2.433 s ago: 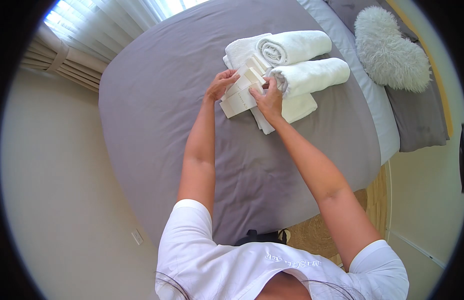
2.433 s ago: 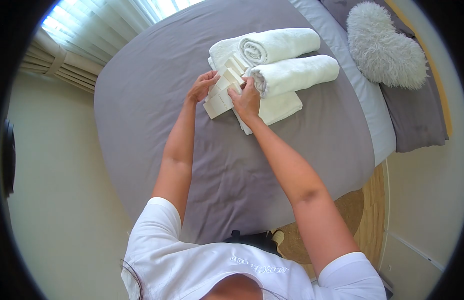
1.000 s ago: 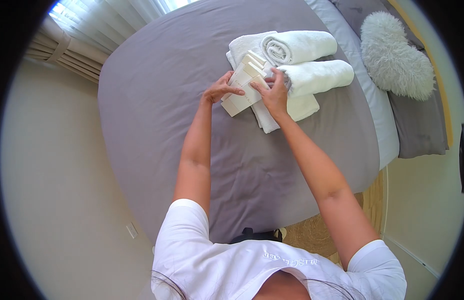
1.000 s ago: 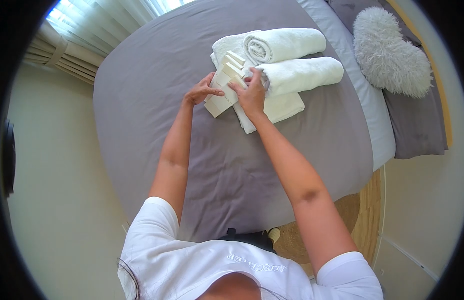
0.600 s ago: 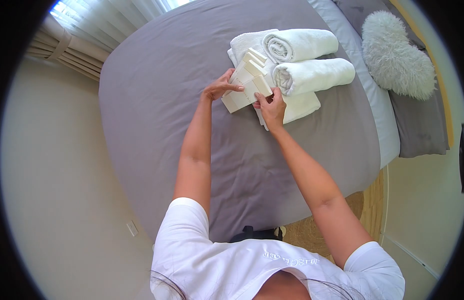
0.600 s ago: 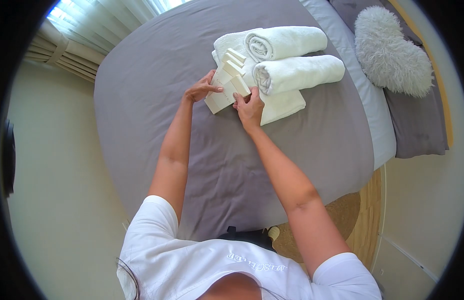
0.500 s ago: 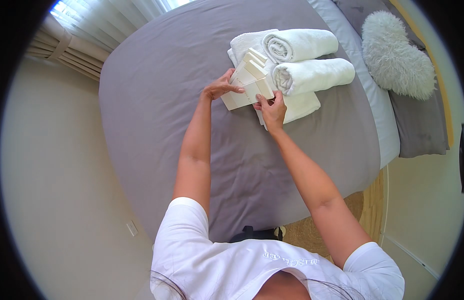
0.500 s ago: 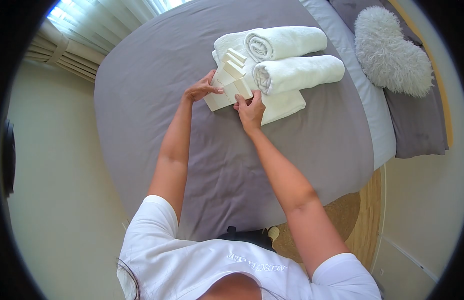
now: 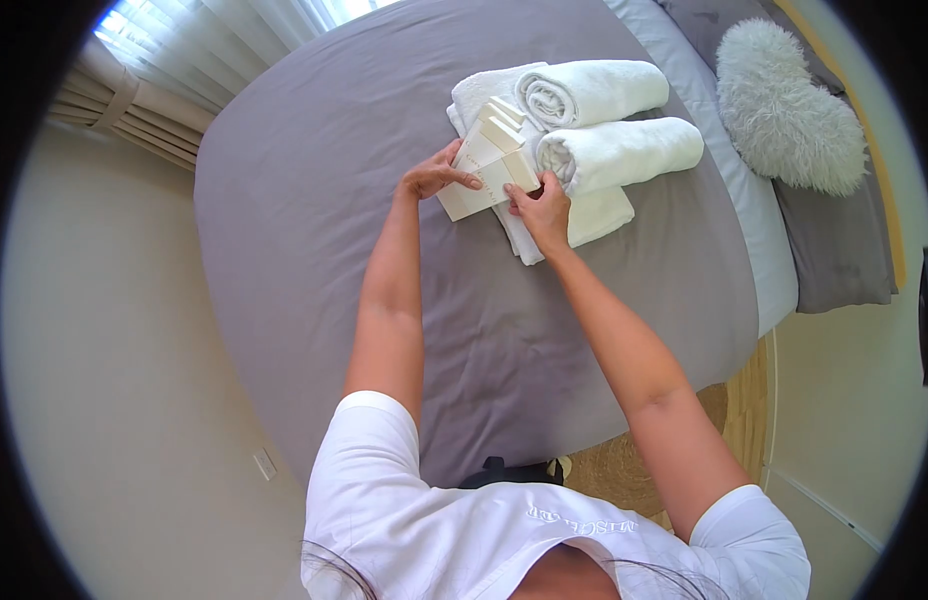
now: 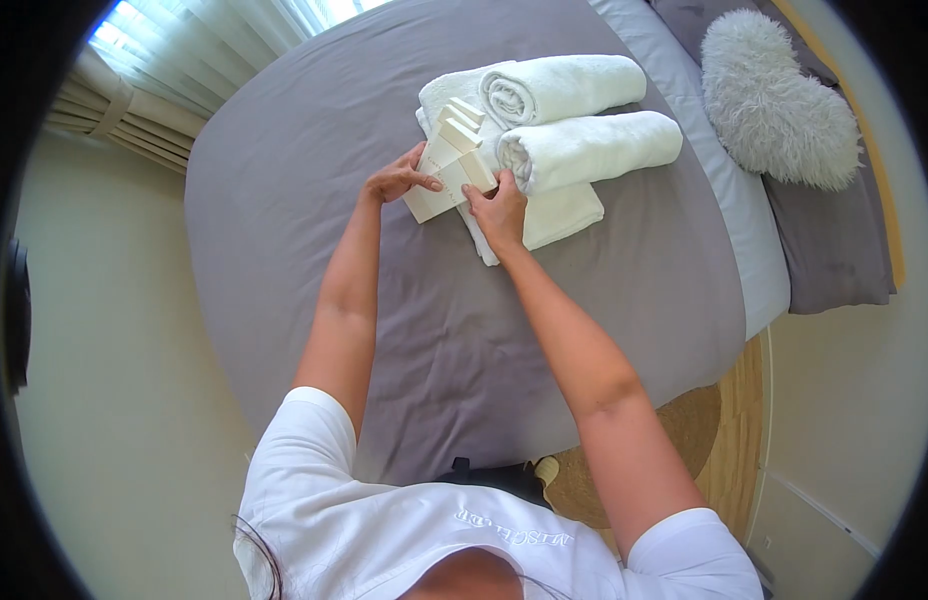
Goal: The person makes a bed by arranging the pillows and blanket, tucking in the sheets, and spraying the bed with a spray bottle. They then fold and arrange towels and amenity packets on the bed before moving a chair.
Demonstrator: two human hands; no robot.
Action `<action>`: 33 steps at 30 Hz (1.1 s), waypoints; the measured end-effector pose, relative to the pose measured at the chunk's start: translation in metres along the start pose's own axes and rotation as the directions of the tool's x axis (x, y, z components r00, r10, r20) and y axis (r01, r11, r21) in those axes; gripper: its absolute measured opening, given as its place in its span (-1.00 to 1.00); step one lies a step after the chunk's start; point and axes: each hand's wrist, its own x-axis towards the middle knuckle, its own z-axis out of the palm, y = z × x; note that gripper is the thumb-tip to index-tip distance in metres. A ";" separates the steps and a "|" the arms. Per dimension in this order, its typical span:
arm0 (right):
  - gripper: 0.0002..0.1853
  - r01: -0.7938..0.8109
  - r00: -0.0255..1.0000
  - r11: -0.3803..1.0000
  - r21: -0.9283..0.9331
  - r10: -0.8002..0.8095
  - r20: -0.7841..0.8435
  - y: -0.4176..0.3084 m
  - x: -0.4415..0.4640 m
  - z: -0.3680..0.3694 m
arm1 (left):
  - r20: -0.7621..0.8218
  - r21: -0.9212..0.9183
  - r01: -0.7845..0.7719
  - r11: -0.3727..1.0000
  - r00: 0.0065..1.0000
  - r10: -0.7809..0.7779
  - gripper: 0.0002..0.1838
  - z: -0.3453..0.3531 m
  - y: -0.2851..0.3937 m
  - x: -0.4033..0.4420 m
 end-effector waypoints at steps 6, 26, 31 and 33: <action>-0.48 0.082 0.996 0.996 -0.044 -0.083 -0.024 0.005 0.001 0.005 | -0.116 0.047 -0.006 0.999 0.993 0.012 -0.01 0.006 0.001 -0.014; -0.28 0.349 0.936 0.845 -0.405 -0.295 0.191 -0.044 0.051 0.005 | -0.163 -0.029 -0.189 0.982 0.970 0.182 0.10 0.025 0.004 -0.024; -0.46 0.261 0.956 0.890 -0.375 -0.291 -0.024 -0.038 0.069 0.012 | -0.207 -0.019 -0.208 0.978 0.958 0.200 0.10 0.027 -0.003 -0.023; -0.49 0.276 0.955 0.888 -0.367 -0.298 -0.004 -0.035 0.075 0.013 | -0.213 -0.018 -0.212 0.977 0.956 0.203 0.10 0.029 -0.001 -0.025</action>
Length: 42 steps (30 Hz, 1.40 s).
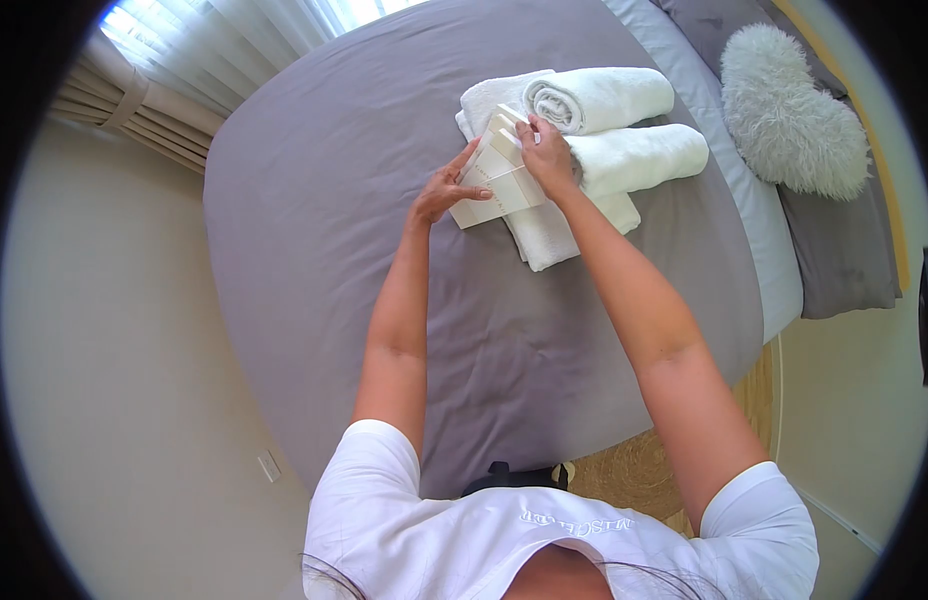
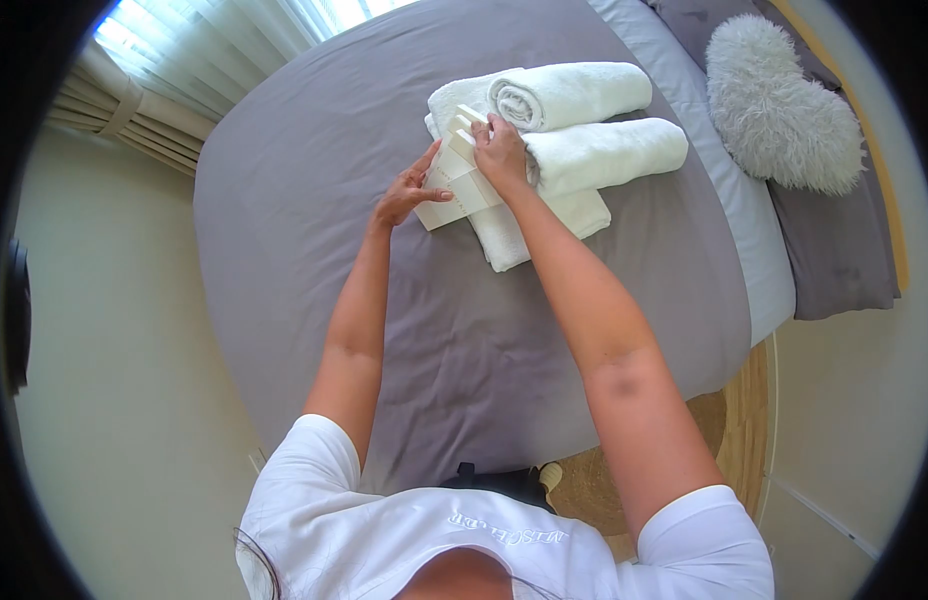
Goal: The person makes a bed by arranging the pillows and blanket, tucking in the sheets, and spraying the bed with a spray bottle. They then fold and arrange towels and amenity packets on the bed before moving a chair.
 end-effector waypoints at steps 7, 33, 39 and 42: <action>-0.54 0.029 0.992 0.998 0.050 -0.034 0.120 0.000 0.006 -0.010 | 0.024 0.032 0.015 0.999 1.000 -0.016 0.12 -0.001 -0.003 0.002; -0.30 0.080 0.971 0.996 -0.026 -0.072 0.229 -0.013 -0.065 -0.041 | 0.052 0.294 0.012 0.956 0.998 -0.028 0.14 0.003 0.007 -0.006; -0.31 0.129 0.971 0.991 -0.027 -0.121 0.207 -0.007 -0.064 -0.036 | 0.083 0.268 -0.022 0.963 0.997 0.000 0.13 0.004 0.002 -0.004; -0.27 0.145 0.973 0.988 -0.050 -0.133 0.186 -0.003 -0.065 -0.031 | 0.105 0.294 -0.033 0.955 0.994 0.002 0.14 0.002 0.005 -0.002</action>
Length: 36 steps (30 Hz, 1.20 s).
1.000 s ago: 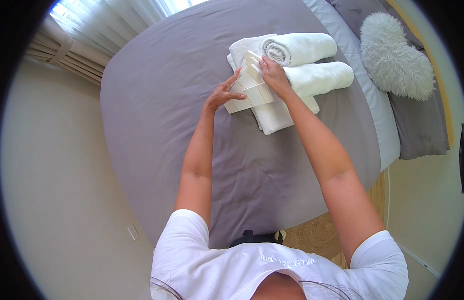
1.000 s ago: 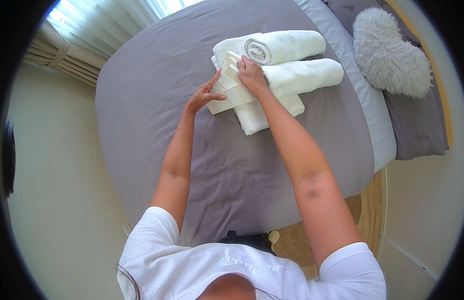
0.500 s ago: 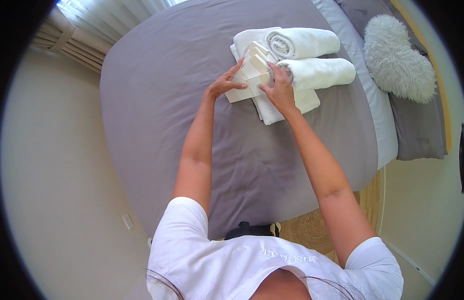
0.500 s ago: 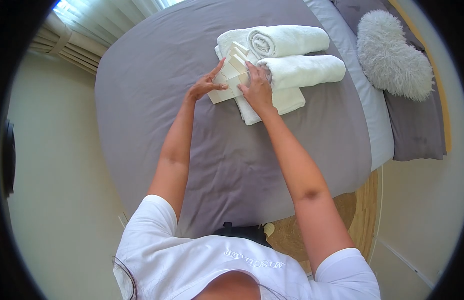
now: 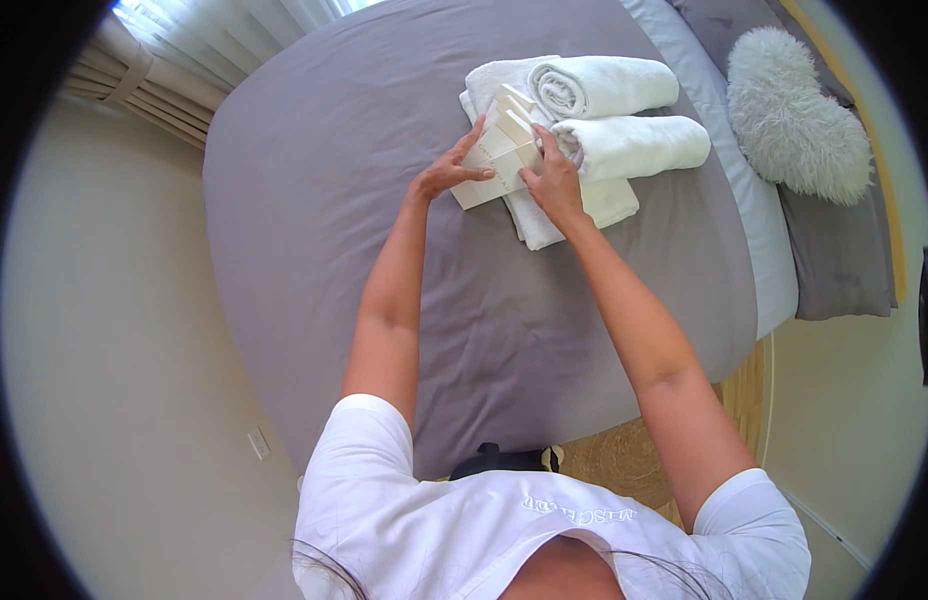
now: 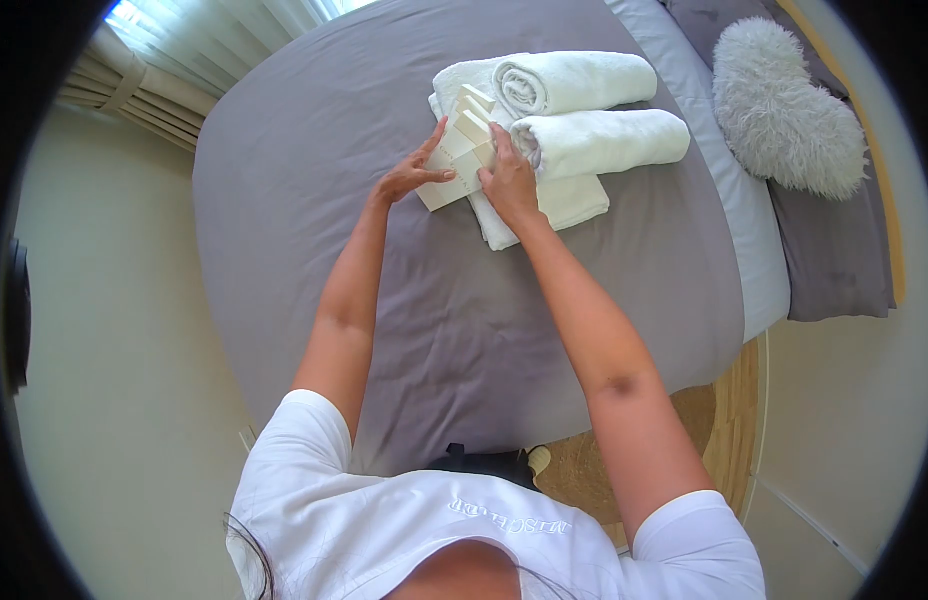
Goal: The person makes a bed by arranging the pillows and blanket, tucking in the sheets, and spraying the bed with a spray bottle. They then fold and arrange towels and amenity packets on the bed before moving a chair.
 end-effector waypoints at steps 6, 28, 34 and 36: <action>-0.17 -0.065 0.998 0.998 0.003 0.064 0.015 0.002 -0.002 -0.002 | -0.055 -0.006 -0.005 1.000 0.998 0.005 0.18 0.003 0.001 -0.005; -0.35 0.001 0.979 0.967 0.253 0.051 -0.196 -0.008 -0.066 -0.056 | -0.684 0.604 0.147 0.783 0.600 0.415 -0.06 0.033 -0.016 -0.043; -0.56 -0.167 0.951 0.975 -0.148 0.120 -0.285 0.051 -0.231 -0.091 | -0.484 0.825 0.249 0.507 0.774 0.407 -0.40 0.179 -0.035 -0.142; -0.58 -0.277 0.937 0.949 -0.151 0.231 -0.264 0.062 -0.300 -0.105 | -0.157 0.861 0.032 0.507 0.966 0.205 -0.45 0.238 -0.035 -0.183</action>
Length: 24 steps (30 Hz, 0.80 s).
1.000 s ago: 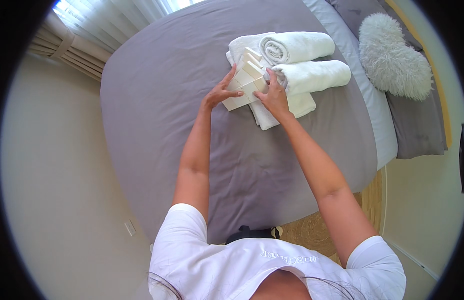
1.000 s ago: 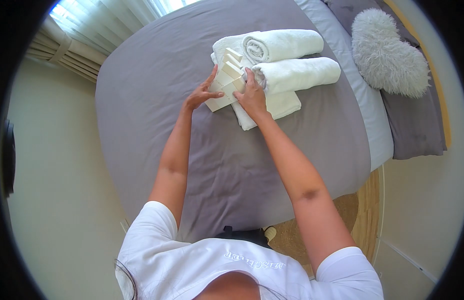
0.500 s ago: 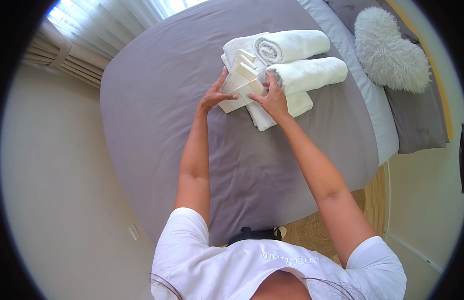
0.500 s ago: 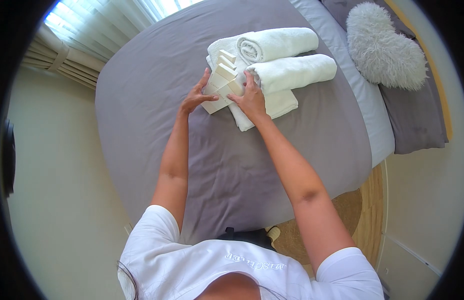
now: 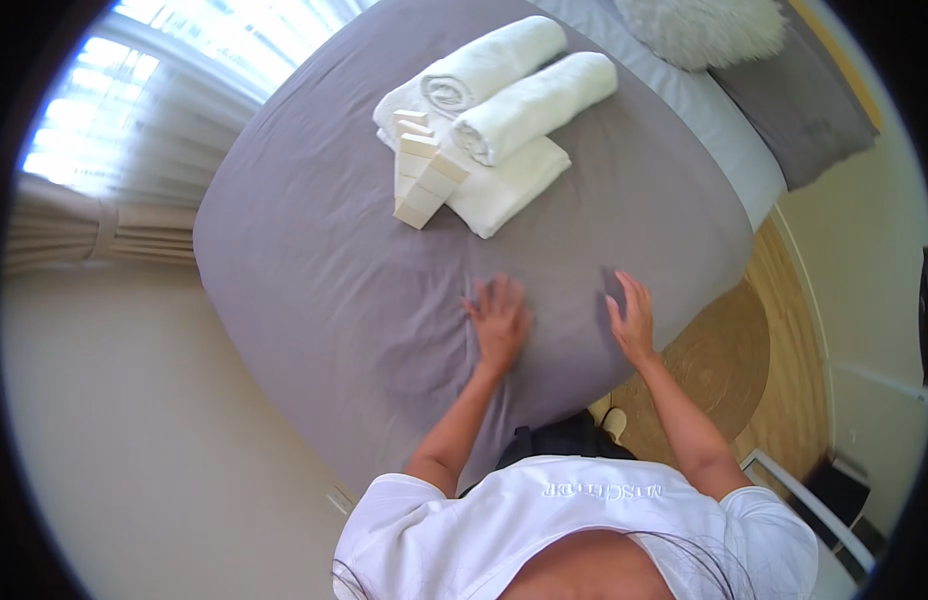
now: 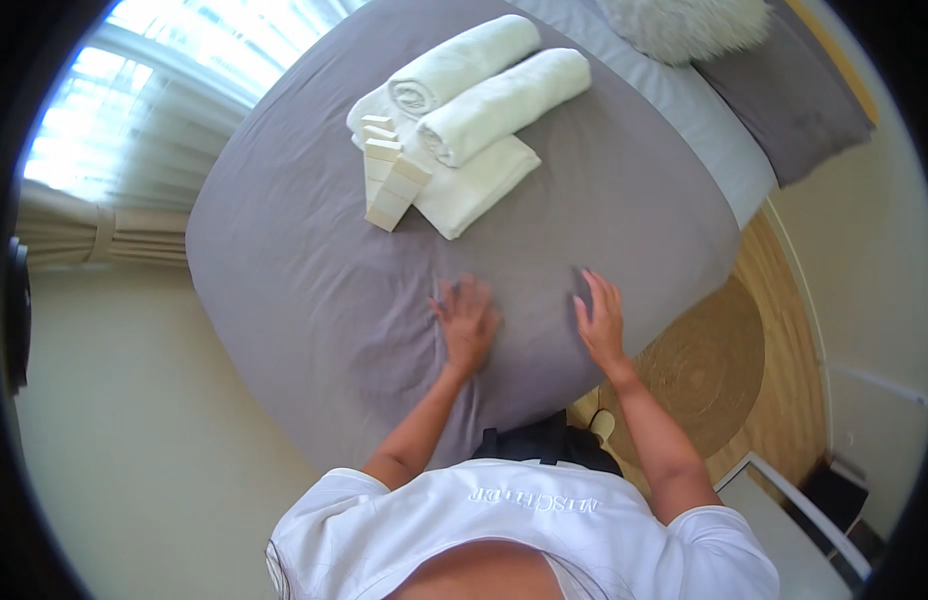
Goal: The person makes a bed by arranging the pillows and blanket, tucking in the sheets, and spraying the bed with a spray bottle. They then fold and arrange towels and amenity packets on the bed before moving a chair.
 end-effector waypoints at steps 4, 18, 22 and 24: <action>-0.56 -0.174 0.985 0.979 -0.108 0.172 -0.026 0.044 -0.106 -0.053 | 0.227 -0.016 -0.380 0.925 0.900 0.373 -0.45 0.031 0.075 -0.068; -0.58 -0.671 0.618 0.730 0.128 0.646 -0.447 0.110 -0.363 -0.123 | 0.893 -0.003 -1.000 -0.029 -0.016 0.450 -0.53 0.142 0.140 -0.089; -0.66 -0.848 0.364 0.470 0.243 0.851 -0.378 0.122 -0.437 -0.124 | 0.934 -0.319 -0.827 0.463 -0.192 0.302 -0.65 0.202 0.151 -0.067; -0.67 -0.892 0.186 0.321 0.319 0.903 -0.388 0.123 -0.487 -0.136 | 0.939 -0.334 -0.801 0.497 -0.240 0.245 -0.66 0.231 0.176 -0.065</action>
